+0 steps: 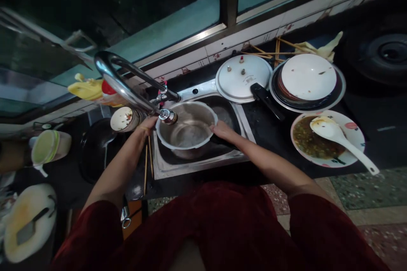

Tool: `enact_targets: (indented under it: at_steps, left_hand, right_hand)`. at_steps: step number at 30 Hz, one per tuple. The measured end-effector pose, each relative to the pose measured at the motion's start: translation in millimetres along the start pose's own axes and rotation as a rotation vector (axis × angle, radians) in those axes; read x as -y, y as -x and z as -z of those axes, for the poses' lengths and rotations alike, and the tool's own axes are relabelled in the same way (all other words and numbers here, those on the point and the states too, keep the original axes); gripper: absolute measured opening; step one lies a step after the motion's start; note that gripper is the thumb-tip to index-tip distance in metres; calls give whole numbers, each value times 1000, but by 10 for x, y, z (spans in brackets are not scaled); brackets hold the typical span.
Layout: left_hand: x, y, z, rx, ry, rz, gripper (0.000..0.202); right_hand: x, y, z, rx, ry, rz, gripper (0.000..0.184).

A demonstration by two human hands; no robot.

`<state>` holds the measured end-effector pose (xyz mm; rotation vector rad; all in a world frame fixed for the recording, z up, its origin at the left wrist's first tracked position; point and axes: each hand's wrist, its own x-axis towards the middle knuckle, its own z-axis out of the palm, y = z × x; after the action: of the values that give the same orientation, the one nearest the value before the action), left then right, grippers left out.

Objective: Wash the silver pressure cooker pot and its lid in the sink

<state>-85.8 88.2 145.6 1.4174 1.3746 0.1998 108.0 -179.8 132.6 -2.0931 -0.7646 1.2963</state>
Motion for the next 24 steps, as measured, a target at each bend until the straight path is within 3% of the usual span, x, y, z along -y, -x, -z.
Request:
enact_targets:
  at_steps: [2, 4, 7, 10, 12, 16, 18, 22, 24]
  left_hand:
    - [246, 64, -119, 39, 71, 153, 28]
    - [435, 120, -258, 53, 90, 194, 26]
    - [553, 207, -444, -22, -67, 14, 36]
    - [519, 317, -629, -157, -466, -298, 52]
    - [465, 374, -800, -61, -737, -512, 47]
    - [379, 325, -1205, 343, -1135, -859, 34]
    - [392, 247, -1368, 403, -1225, -861, 40]
    - [613, 212, -1635, 395, -1223, -658, 53]
    - [777, 298, -1795, 455, -1152, -575, 64]
  right_hand:
    - [48, 70, 140, -84, 234, 33, 35]
    - [86, 158, 235, -125, 432, 39, 47]
    - [110, 271, 301, -139, 616, 35, 56]
    - [118, 328, 287, -144, 736, 12, 63]
    - [140, 343, 243, -138, 824, -3, 66]
    - [261, 341, 171, -149, 1005, -12, 67]
    - [346, 323, 177, -157, 1088, 15, 66]
    - [446, 267, 237, -184, 1232, 99, 63]
    - [423, 246, 246, -215, 1278, 125, 61]
